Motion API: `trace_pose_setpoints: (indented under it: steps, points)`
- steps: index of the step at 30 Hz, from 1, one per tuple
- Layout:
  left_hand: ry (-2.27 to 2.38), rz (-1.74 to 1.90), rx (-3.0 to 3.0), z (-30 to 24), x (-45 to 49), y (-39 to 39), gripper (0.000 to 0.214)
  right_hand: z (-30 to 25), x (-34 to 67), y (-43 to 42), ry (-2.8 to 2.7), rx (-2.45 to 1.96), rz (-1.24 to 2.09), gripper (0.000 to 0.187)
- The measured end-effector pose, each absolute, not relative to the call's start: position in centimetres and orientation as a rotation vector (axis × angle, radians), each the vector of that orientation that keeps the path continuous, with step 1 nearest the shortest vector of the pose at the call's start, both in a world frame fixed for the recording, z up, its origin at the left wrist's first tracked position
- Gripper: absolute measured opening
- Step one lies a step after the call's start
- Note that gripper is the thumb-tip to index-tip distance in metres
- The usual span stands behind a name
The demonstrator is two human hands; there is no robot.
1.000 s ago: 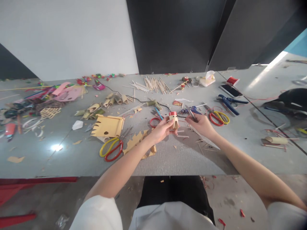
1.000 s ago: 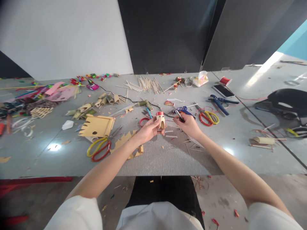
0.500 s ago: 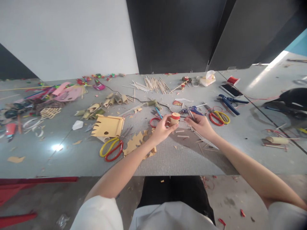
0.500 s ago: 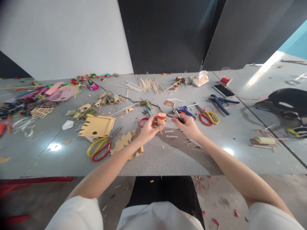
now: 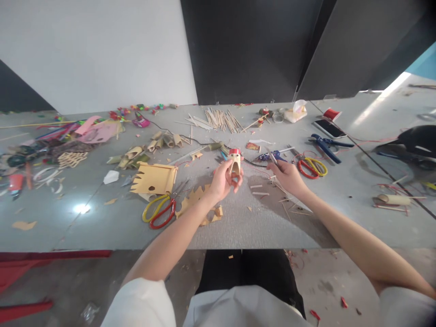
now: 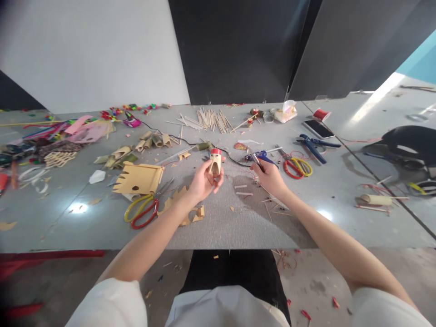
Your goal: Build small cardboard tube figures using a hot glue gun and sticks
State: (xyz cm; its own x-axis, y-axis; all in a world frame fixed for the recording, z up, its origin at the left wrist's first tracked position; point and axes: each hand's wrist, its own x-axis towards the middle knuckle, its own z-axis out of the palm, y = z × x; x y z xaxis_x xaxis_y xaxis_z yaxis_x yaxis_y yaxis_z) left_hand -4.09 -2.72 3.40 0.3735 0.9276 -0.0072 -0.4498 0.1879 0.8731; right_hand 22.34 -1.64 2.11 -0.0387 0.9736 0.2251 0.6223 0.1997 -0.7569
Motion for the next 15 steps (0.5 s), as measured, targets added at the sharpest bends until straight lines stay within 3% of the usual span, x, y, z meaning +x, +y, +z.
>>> trace_pose_setpoints:
  steps: [6, 15]
  points:
    - [0.582, 1.064, 0.854, 3.9, -4.7, -2.8, 0.055, 1.9, 25.0, 0.1, -1.883, -1.775, 0.576, 0.034]
    - [0.515, 1.082, 0.845, 4.4, -5.1, -2.9, 0.05, 1.7, 25.5, 0.1, -2.048, -1.694, 0.61, 0.032]
